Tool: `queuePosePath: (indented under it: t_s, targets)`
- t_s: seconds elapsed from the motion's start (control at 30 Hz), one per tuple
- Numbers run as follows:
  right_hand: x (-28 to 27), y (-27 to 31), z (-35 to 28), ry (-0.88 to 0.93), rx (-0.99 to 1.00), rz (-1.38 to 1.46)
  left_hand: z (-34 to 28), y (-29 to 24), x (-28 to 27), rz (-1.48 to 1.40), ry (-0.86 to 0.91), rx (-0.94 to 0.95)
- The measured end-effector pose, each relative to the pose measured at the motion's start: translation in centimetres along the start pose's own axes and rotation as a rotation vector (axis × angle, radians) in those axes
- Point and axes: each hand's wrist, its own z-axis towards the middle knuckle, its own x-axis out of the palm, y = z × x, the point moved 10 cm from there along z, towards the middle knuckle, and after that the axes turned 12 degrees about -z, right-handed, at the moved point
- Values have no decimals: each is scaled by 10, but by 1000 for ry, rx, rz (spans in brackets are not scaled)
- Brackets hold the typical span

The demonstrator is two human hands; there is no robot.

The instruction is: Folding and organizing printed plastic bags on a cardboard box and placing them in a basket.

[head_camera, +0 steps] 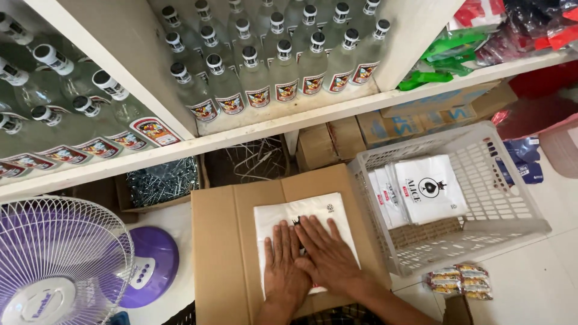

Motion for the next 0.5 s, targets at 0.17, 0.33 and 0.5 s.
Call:
queuePosePath:
  t_s: [0.17,0.33,0.5]
  targets:
    - [-8,-21,18,19,33,-83,-3,7,7,63,120,-81]
    - [-7,-39,29,43,102,-43,-6,-1,-19,-25,-225,33]
    - [-1,-46,31,76,150,-55,-1,3,-20,-18,-193,-7]
